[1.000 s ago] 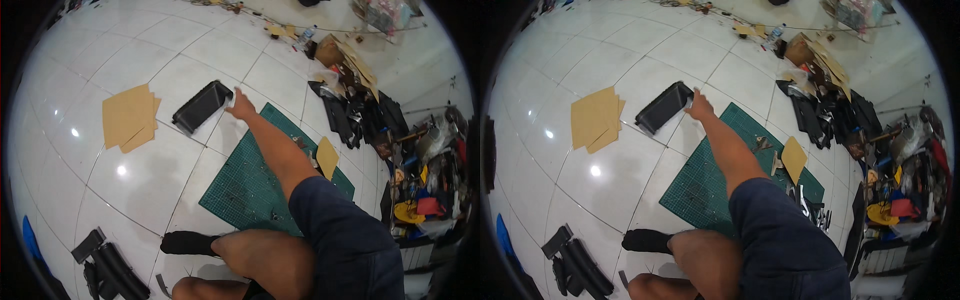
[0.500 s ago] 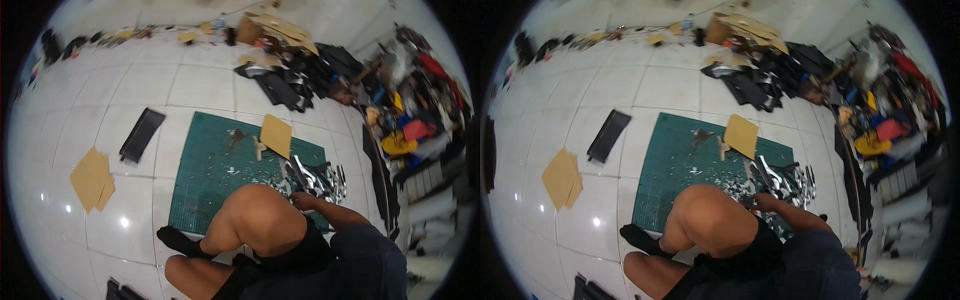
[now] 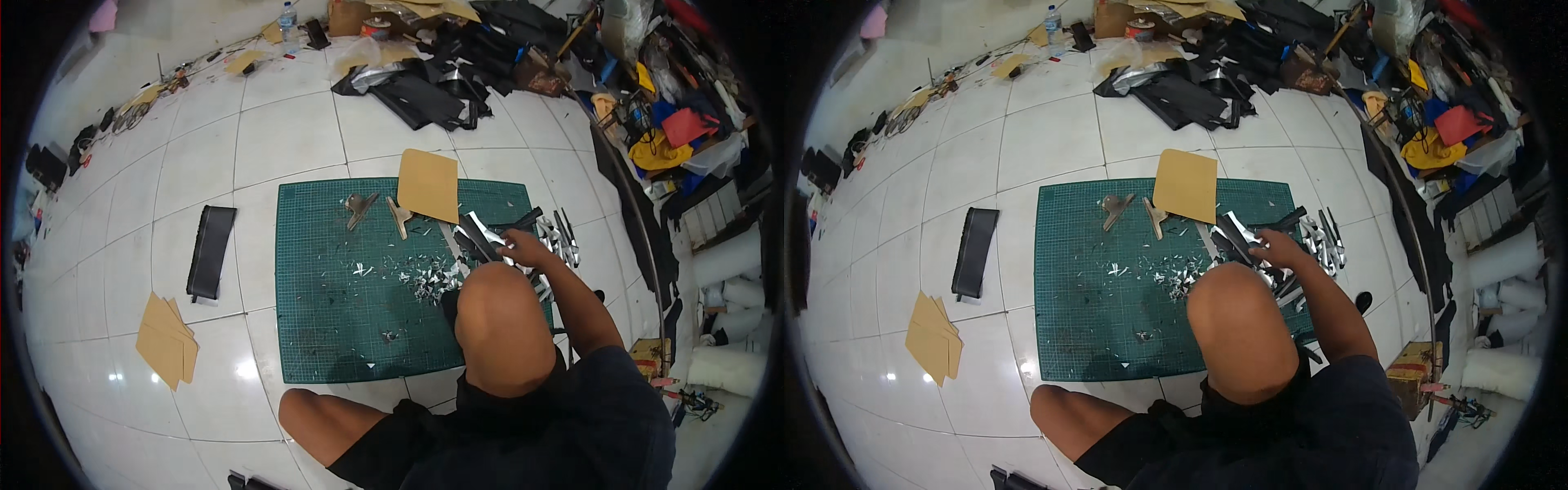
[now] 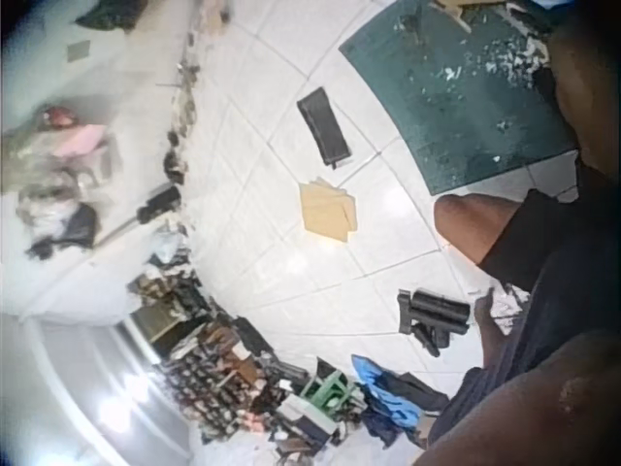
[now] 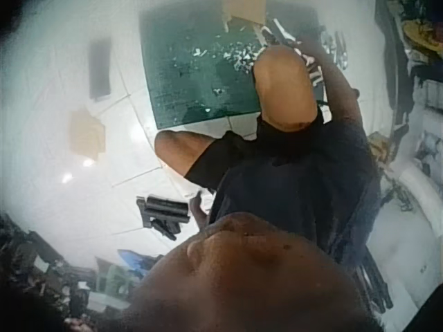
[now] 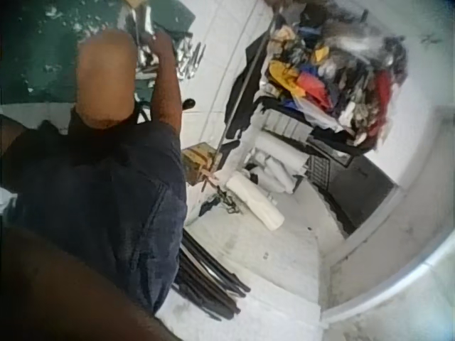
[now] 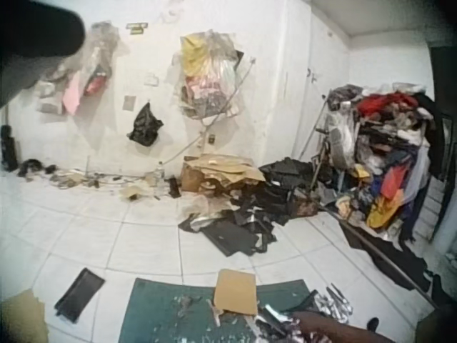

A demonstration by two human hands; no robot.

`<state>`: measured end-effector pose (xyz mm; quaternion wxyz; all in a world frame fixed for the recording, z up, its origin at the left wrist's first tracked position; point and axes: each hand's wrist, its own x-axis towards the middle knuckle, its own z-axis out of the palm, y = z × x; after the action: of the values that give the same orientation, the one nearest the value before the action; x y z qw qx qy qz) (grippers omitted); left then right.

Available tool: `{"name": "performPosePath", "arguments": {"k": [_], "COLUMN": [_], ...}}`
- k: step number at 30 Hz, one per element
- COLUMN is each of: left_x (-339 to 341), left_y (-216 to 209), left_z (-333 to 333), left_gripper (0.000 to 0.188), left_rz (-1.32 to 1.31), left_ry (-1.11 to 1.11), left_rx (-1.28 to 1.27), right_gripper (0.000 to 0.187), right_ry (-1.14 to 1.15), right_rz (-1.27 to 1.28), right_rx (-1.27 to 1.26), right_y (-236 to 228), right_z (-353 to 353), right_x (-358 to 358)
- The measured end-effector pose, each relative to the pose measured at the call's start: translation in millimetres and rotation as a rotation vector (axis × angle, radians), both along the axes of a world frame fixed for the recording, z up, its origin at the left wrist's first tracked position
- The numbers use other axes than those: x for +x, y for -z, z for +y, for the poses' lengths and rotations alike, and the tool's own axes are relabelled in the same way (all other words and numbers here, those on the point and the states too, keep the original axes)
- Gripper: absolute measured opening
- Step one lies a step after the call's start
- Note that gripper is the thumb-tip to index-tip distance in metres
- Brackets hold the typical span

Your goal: The person trims black material strips with scissors over a green cutting mat, stacks several black rectangular pieces together, and unfolds a larger piece of silver-lined black fabric to inspect its surface.

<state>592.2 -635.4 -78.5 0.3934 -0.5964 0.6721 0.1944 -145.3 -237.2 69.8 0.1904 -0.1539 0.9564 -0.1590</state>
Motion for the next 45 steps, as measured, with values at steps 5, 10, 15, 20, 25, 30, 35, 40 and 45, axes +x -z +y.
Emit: {"name": "performPosePath", "arguments": {"k": [5,10,15,20,25,30,35,40,45], "left_x": [-111,-338,-477,-543,-554,-555,-556,-560,-562], "left_y": [-72,-144,-130,-48,-6,3,11,-3,1], "left_z": [-108,-122,-75,-4,35,68,74,73,78], "left_gripper": [0.035,0.044,0.052,0.068,0.084,0.102,0.106,0.104,0.105], "left_rz": [0.246,0.995,0.939,0.702,0.684,0.542,0.536,0.524,0.480], "left_ry": [0.261,0.193,0.475,0.699,0.674,0.777,0.723,0.667,0.714], "left_rx": [-0.506,-0.368,0.019,0.131,0.177,-0.008,-0.048,-0.032,-0.043], "right_gripper": [0.035,0.031,0.031,0.030,0.031,0.031,0.032,0.026,0.028], "right_ry": [0.099,-0.011,0.064,0.146,0.108,0.075,0.487,0.792,0.925], "right_rz": [-0.075,0.063,0.025,-0.046,0.098,0.256,0.249,0.340,0.346], "right_rx": [-0.171,-0.155,-0.188,-0.129,-0.190,-0.106,-0.279,-0.209,-0.022], "right_y": [24,81,103,119,136,138,128,142,171], "right_z": [-43,-35,-32,4,15,31,77,116,144], "right_x": [-7,21,74,117,145,145,165,240,298]}}
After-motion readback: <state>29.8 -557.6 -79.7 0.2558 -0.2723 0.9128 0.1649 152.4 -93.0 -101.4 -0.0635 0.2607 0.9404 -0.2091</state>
